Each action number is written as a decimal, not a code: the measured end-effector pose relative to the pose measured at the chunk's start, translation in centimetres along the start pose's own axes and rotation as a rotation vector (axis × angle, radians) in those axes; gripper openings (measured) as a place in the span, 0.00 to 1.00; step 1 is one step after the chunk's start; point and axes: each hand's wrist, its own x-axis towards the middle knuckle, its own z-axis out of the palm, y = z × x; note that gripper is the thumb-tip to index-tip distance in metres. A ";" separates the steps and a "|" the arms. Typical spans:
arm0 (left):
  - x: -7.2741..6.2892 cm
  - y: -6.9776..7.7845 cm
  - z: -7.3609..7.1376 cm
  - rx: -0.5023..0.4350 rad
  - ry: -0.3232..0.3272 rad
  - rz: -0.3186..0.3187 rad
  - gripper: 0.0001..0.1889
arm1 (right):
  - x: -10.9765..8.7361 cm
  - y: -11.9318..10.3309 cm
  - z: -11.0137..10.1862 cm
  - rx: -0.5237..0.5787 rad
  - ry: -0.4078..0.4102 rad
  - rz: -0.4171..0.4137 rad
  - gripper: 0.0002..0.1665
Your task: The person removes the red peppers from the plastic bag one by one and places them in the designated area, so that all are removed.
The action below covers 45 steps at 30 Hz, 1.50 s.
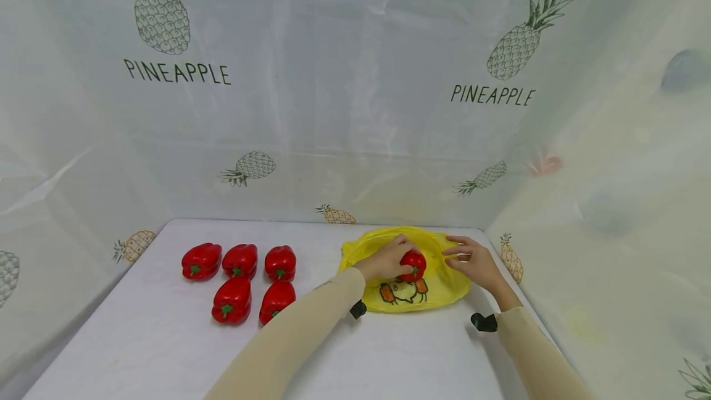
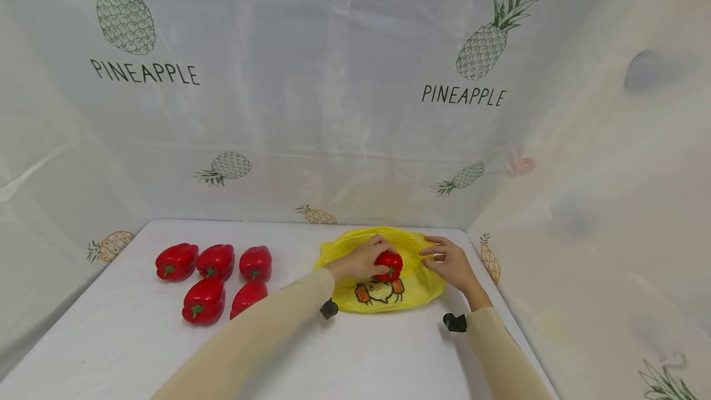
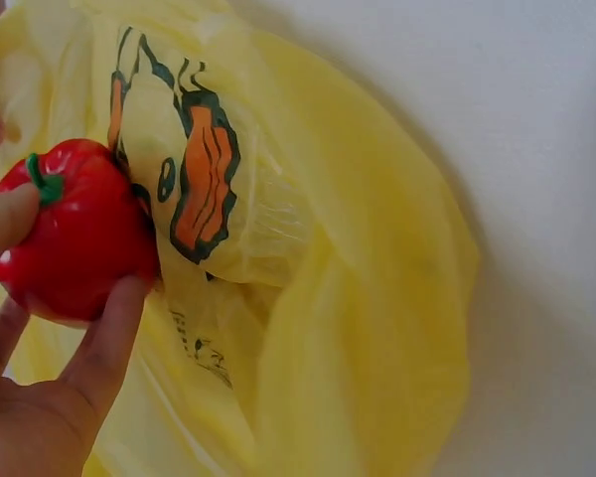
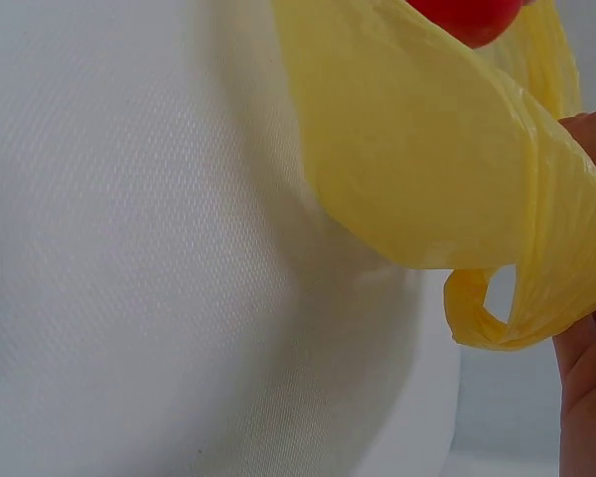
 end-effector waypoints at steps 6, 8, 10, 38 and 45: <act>-0.2 -0.3 0.0 0.017 -0.020 0.014 0.21 | 0.0 -0.1 0.0 0.011 -0.011 0.014 0.10; -0.2 -0.5 0.0 0.004 -0.026 0.020 0.21 | 0.0 -0.1 0.0 0.015 -0.020 0.019 0.10; -0.3 -0.6 -0.1 -0.015 -0.036 0.021 0.20 | -0.1 -0.2 0.0 0.020 -0.023 0.024 0.10; -12.9 -0.1 -13.1 -0.036 -0.028 0.144 0.24 | 0.0 -0.5 0.3 -0.016 -0.015 0.002 0.09; -17.8 -2.3 -16.2 -0.108 0.058 0.101 0.26 | 0.1 -0.6 0.4 -0.011 -0.019 -0.019 0.10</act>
